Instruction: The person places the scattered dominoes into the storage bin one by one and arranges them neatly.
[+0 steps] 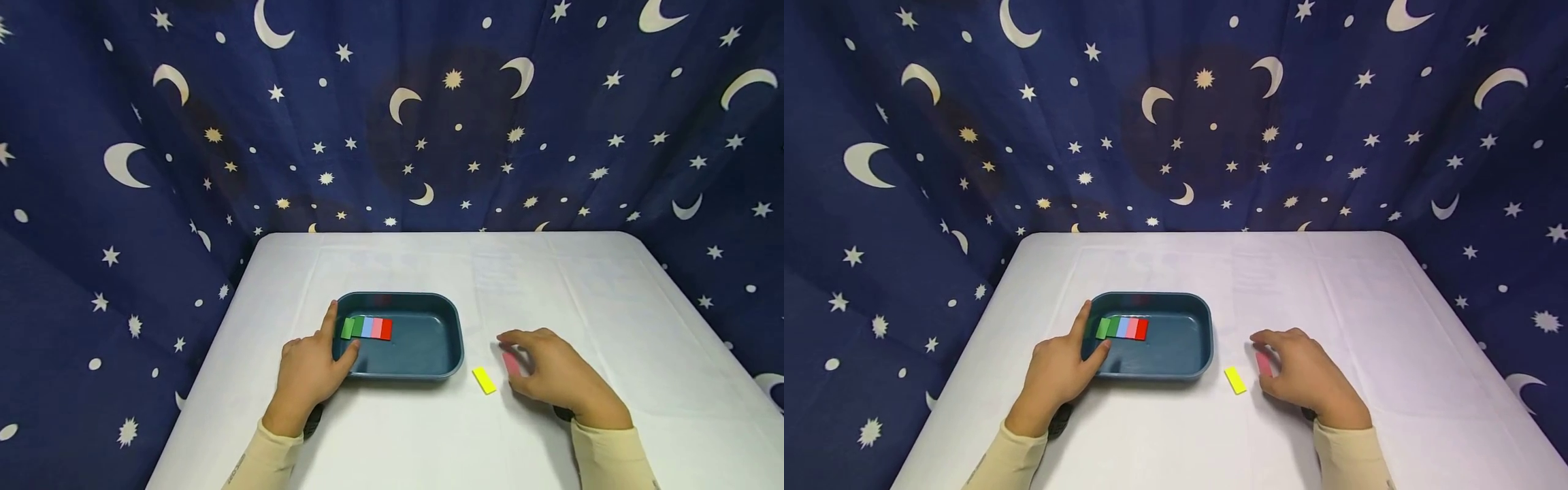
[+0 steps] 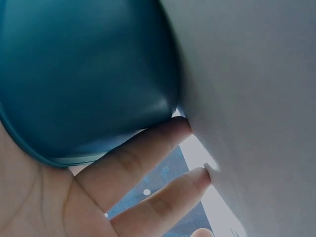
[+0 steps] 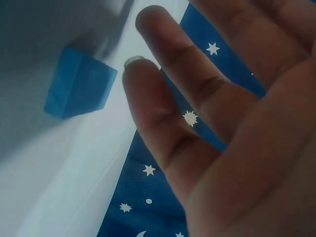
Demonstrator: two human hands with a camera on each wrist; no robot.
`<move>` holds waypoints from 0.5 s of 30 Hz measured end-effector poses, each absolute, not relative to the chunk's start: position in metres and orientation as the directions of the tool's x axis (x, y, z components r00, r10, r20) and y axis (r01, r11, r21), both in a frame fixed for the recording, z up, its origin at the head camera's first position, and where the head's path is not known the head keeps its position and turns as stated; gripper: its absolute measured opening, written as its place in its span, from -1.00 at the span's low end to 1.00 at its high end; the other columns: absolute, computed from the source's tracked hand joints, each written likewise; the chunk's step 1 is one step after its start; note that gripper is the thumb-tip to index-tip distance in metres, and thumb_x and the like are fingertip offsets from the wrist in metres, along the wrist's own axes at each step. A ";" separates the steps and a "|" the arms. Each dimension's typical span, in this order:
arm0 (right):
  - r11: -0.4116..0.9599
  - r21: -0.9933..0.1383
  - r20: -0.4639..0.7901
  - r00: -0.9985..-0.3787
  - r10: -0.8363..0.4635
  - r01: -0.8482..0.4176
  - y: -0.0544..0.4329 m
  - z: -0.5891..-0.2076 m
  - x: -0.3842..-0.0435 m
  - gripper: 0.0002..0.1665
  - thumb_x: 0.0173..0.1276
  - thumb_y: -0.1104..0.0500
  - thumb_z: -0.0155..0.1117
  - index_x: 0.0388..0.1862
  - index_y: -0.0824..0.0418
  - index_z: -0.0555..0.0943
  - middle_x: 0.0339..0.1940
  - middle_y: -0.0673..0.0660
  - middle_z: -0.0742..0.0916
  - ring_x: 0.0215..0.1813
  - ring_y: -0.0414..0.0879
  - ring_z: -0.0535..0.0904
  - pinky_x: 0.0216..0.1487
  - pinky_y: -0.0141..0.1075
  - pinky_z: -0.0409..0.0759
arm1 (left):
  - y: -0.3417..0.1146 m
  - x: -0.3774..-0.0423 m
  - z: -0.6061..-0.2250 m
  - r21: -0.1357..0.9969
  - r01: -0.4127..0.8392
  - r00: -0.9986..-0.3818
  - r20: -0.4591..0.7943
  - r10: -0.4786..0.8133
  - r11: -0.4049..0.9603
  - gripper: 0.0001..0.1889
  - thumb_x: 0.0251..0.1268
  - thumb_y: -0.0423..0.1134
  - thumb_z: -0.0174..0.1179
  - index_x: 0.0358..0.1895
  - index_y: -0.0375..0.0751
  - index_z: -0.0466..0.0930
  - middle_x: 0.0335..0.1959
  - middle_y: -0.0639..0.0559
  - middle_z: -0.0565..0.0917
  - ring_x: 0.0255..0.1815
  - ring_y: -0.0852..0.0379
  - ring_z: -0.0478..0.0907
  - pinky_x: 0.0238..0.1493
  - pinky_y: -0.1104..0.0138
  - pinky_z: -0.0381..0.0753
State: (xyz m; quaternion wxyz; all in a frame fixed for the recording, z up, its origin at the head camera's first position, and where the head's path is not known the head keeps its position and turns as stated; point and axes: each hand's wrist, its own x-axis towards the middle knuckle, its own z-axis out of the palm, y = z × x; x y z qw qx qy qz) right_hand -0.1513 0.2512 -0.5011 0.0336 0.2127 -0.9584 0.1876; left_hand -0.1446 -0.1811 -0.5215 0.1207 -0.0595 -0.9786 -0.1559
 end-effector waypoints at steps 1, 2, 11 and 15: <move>0.840 -0.345 0.144 -0.908 -0.394 -0.419 0.251 -0.501 -0.151 -0.25 -0.03 0.16 0.65 0.25 0.09 0.71 0.02 0.02 0.80 0.07 0.05 0.65 0.11 0.11 0.60 | -0.181 -0.144 -0.521 0.291 0.154 -0.964 0.255 0.078 0.944 -0.06 0.46 0.34 0.11 0.72 -0.10 0.10 -0.23 -0.20 0.80 -0.36 -0.14 0.74 -0.08 -0.20 0.53; 0.840 -0.344 0.144 -0.908 -0.394 -0.420 0.251 -0.500 -0.151 -0.24 -0.04 0.15 0.66 0.25 0.09 0.71 0.02 0.02 0.80 0.07 0.06 0.65 0.12 0.11 0.60 | -0.182 -0.144 -0.521 0.292 0.154 -0.964 0.255 0.079 0.944 -0.06 0.46 0.34 0.11 0.72 -0.11 0.10 -0.21 -0.20 0.81 -0.34 -0.14 0.74 -0.08 -0.21 0.53; 0.842 -0.358 0.125 -0.914 -0.387 -0.405 0.254 -0.501 -0.150 -0.20 -0.08 0.15 0.71 0.26 0.06 0.71 -0.03 -0.05 0.81 0.05 0.02 0.65 0.10 0.07 0.60 | -0.181 -0.145 -0.522 0.285 0.162 -0.959 0.271 0.083 0.945 -0.07 0.47 0.33 0.10 0.72 -0.10 0.10 -0.15 -0.22 0.81 -0.32 -0.16 0.75 -0.15 -0.19 0.54; 0.843 -0.365 0.111 -0.918 -0.381 -0.394 0.255 -0.503 -0.150 -0.18 -0.08 0.15 0.72 0.27 0.05 0.70 -0.03 -0.10 0.80 0.06 0.01 0.64 0.10 0.06 0.60 | -0.181 -0.145 -0.523 0.284 0.164 -0.959 0.269 0.086 0.945 -0.07 0.47 0.33 0.10 0.72 -0.10 0.11 -0.22 -0.20 0.81 -0.36 -0.17 0.73 -0.17 -0.18 0.54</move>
